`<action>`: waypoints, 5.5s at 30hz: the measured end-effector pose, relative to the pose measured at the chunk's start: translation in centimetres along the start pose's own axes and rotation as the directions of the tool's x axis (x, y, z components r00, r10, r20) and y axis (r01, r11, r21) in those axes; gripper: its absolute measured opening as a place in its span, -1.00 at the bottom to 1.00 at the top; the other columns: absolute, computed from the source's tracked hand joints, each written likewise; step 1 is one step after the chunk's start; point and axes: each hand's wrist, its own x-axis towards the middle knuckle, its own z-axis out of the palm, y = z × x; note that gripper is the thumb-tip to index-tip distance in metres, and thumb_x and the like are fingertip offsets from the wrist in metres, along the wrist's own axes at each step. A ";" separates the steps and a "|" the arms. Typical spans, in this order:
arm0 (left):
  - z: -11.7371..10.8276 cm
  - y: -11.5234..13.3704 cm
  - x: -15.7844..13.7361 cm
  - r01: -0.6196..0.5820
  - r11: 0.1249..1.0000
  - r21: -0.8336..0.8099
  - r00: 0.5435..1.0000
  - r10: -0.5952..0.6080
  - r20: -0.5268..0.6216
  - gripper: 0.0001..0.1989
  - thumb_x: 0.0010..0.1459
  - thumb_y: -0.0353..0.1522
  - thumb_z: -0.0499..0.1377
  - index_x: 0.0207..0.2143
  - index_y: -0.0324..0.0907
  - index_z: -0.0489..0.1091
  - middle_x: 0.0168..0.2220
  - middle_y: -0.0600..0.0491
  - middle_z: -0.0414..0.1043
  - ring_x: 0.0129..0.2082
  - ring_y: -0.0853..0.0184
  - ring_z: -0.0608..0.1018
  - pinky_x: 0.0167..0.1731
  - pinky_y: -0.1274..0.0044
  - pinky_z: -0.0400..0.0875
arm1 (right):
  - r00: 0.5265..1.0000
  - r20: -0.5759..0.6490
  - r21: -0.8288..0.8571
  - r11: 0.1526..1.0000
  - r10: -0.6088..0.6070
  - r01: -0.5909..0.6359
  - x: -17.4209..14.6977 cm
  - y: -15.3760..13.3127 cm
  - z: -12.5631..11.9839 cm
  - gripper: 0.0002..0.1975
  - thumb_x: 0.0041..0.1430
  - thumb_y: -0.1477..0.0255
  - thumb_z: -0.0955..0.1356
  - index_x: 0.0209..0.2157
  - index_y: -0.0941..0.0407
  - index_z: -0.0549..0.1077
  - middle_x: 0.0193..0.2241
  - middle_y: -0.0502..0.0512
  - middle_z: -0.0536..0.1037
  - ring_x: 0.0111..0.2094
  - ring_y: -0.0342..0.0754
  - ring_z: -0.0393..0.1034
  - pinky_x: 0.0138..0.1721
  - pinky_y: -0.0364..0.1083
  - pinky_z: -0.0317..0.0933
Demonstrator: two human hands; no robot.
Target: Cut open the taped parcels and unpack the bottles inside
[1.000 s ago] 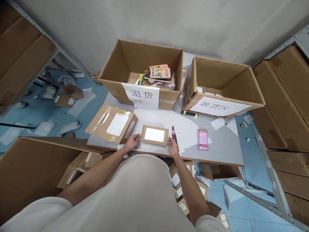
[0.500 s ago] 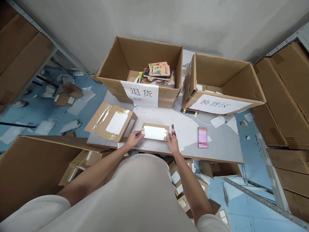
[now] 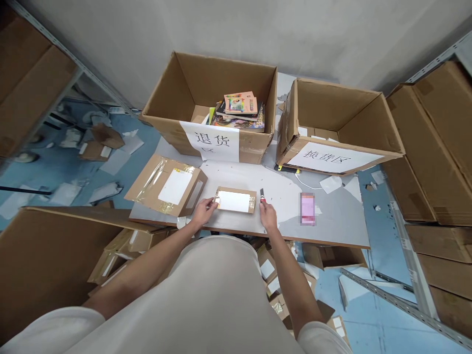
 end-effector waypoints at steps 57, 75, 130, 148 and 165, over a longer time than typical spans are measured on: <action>3.0 -0.2 -2.4 -0.661 0.706 0.255 0.746 0.582 0.322 -0.44 0.16 -0.62 -0.15 0.21 -0.23 0.12 0.19 -0.15 0.23 0.28 0.22 0.14 0.21 0.19 0.13 | 0.731 0.663 -0.606 0.458 -0.160 0.650 0.9 -7.2 -13.2 -0.21 0.08 0.70 0.16 0.26 -0.24 0.01 -0.30 0.17 0.48 -0.39 0.00 0.46 -0.37 -0.10 0.16; 1.5 4.9 -0.7 -0.556 0.717 0.420 0.831 0.472 0.295 -0.27 -0.05 -0.18 0.30 0.17 -0.16 0.18 0.15 -0.24 0.25 0.17 -0.04 0.28 0.16 0.14 0.05 | 0.963 0.268 0.256 0.960 0.040 -0.111 -5.7 3.0 -11.7 -0.35 0.21 0.18 0.18 0.31 -0.04 -0.05 -0.51 -0.04 0.41 -0.63 -0.15 0.26 -0.61 -0.13 0.24; 3.9 8.2 0.2 -0.016 0.911 0.413 1.000 0.007 0.023 0.09 -0.20 -0.03 0.33 0.26 -0.27 -0.11 0.19 -0.36 -0.01 0.21 -0.15 0.06 -0.04 0.09 0.30 | 0.982 0.057 0.700 0.695 0.178 -0.166 -9.9 -0.4 -3.3 -0.38 0.10 0.07 0.29 0.12 0.10 0.22 -0.24 0.14 0.50 -0.42 -0.09 0.42 -0.51 -0.12 0.37; 1.3 4.5 -1.8 -0.053 0.997 0.048 0.996 0.049 0.074 -0.53 0.11 -0.30 0.10 0.08 -0.23 0.30 -0.02 -0.12 0.41 -0.14 0.22 0.52 -0.20 0.39 0.49 | 0.985 0.094 0.842 0.518 0.142 -0.155 -3.6 -5.3 1.1 -0.50 0.03 0.06 0.33 -0.09 0.08 0.26 -0.03 0.18 0.42 -0.12 -0.04 0.38 -0.28 -0.07 0.40; -0.2 4.4 3.7 0.096 0.991 0.088 0.993 -0.089 -0.081 -0.63 0.00 -0.22 0.20 -0.16 -0.24 0.33 -0.20 -0.08 0.49 -0.29 0.24 0.55 -0.22 0.38 0.45 | 0.956 0.122 0.959 0.216 0.266 -0.182 -2.5 -5.4 -0.6 -0.54 0.03 0.05 0.36 -0.16 -0.02 0.17 -0.11 0.09 0.51 -0.01 0.00 0.41 -0.18 0.04 0.41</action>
